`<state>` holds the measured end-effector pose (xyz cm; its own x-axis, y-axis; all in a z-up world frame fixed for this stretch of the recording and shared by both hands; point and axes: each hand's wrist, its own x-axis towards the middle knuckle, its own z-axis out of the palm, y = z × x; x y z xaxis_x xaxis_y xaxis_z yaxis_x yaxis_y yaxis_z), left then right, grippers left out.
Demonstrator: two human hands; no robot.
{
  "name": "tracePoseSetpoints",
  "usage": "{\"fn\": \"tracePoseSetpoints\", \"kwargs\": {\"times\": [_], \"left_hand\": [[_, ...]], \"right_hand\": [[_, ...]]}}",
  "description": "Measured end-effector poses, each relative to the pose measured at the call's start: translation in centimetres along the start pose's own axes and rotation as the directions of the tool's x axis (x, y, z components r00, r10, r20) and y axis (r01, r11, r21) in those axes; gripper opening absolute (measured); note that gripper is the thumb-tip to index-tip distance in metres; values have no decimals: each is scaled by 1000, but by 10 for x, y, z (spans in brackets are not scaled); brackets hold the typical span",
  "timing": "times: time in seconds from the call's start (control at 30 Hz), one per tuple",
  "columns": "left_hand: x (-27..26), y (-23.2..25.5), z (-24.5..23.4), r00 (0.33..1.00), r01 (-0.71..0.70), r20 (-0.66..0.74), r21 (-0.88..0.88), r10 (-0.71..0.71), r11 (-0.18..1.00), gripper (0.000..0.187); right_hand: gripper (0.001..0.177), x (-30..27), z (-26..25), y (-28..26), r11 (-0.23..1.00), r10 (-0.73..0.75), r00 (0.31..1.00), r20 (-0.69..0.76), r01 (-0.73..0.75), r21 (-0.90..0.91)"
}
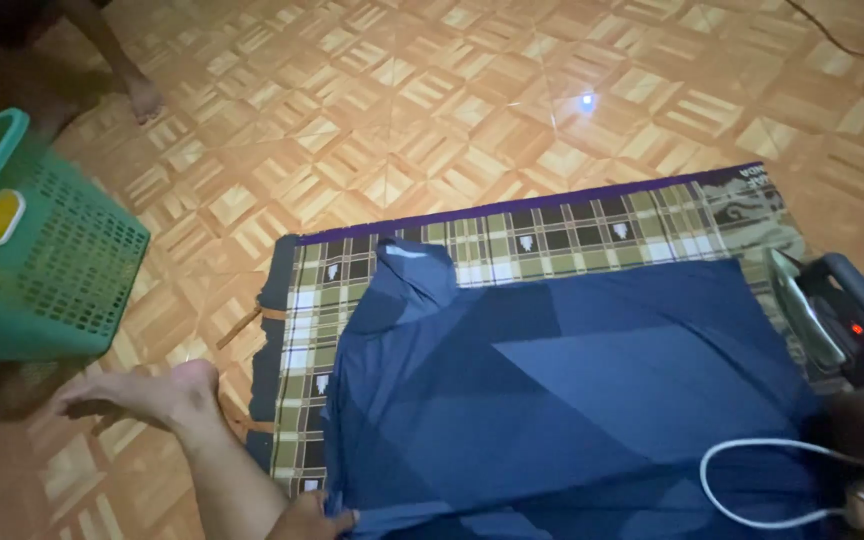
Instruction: The person irons a blue t-shirt on a mat using an electric iron, then folds the shirt neatly. The person smooths the fabric with their hands and folds the shirt into a compact rectangle.
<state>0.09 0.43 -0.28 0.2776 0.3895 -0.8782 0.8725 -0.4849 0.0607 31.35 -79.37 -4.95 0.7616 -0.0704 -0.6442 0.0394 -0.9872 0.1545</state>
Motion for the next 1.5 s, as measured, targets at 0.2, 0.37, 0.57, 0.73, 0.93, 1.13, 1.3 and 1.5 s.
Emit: {"fn": "tracePoseSetpoints", "kwargs": {"times": [0.2, 0.37, 0.57, 0.73, 0.93, 1.13, 1.3, 1.5], "left_hand": [[-12, 32, -24, 957, -89, -254, 197, 138, 976, 51], [28, 85, -37, 643, -444, -643, 131, 417, 886, 54], [54, 98, -38, 651, -395, -702, 10, 288, 919, 55], [66, 104, -57, 672, -387, -701, -57, 239, 920, 59], [77, 130, -69, 633, -448, -726, -59, 270, 892, 56], [100, 208, -100, 535, -549, -739, 63, 409, 833, 46], [148, 281, -127, 552, -624, -658, 82, 512, 777, 49], [132, 293, -121, 569, -589, -677, 61, 468, 805, 34]], "right_hand": [[16, -47, -76, -226, 936, 67, 994, -90, -94, -339], [32, -48, -135, -444, 790, -562, 741, -367, 613, 27], [42, 37, -148, -596, 718, -588, 614, -527, 696, 11], [39, 12, -179, -610, 813, -533, 775, -339, 580, 46], [24, 36, -170, -574, 775, -343, 828, -443, 516, 364], [39, 34, -164, -570, 717, -330, 823, -463, 537, 445], [42, 49, -163, -581, 805, -370, 841, -394, 502, 316], [28, 24, -161, -524, 766, -305, 800, -516, 528, 366]]}}
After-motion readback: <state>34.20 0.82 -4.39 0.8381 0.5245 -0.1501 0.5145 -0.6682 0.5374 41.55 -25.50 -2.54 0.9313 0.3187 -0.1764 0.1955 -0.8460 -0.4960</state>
